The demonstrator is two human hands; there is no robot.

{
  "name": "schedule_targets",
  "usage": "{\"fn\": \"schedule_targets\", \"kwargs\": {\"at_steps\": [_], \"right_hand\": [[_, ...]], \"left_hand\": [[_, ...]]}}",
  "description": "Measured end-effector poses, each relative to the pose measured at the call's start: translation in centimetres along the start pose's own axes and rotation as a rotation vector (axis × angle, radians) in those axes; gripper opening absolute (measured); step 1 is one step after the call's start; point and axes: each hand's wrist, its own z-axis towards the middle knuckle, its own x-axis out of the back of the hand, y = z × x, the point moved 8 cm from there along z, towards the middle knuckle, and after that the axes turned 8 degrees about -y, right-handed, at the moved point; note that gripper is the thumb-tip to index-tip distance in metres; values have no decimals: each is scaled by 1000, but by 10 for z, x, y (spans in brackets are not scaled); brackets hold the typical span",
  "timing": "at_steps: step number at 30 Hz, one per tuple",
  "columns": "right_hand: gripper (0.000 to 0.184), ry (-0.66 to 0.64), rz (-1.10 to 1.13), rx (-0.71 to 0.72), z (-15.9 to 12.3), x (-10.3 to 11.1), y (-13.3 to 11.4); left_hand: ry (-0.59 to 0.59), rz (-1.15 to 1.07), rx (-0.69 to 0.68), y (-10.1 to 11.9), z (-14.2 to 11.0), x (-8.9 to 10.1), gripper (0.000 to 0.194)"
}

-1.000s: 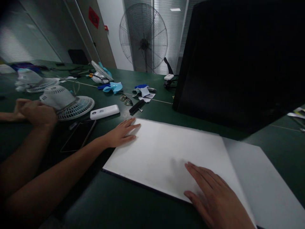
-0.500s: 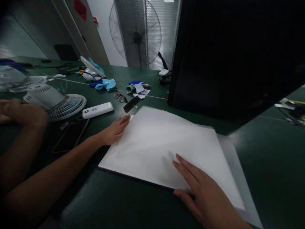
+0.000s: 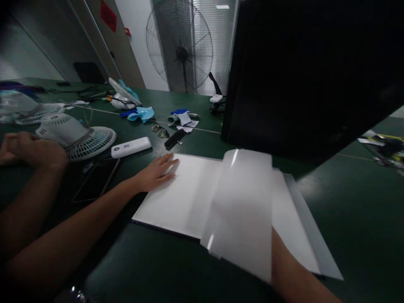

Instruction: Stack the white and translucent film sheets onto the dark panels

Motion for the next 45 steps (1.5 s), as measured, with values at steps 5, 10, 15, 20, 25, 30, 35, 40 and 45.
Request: {"fn": "schedule_targets", "kwargs": {"at_steps": [5,10,15,20,25,30,35,40,45], "right_hand": [[61,-148,-189,90,62,8,-30],[69,-236,-298,135,98,5,-52],[64,-210,-297,218,105,7,-69],[69,-186,-250,226,102,8,-66],[82,-161,-246,231,60,11,-45],[91,58,-388,348,-6,11,-26],[80,176,-421,349,-34,1,-9],[69,221,-425,333,-34,-1,-1],[68,215,-417,322,-35,-1,1]], "left_hand": [[54,-118,14,-5,-1,3,77],[165,-308,79,-15,-4,14,87],[74,-149,65,-9,-2,9,91],[51,-57,41,-8,-2,5,81],[67,-65,35,-7,0,6,76],[118,-146,20,-9,1,10,66],[155,-165,9,-9,3,12,65],[200,-180,17,-11,5,14,65],[162,-111,54,-17,10,12,71]]}}
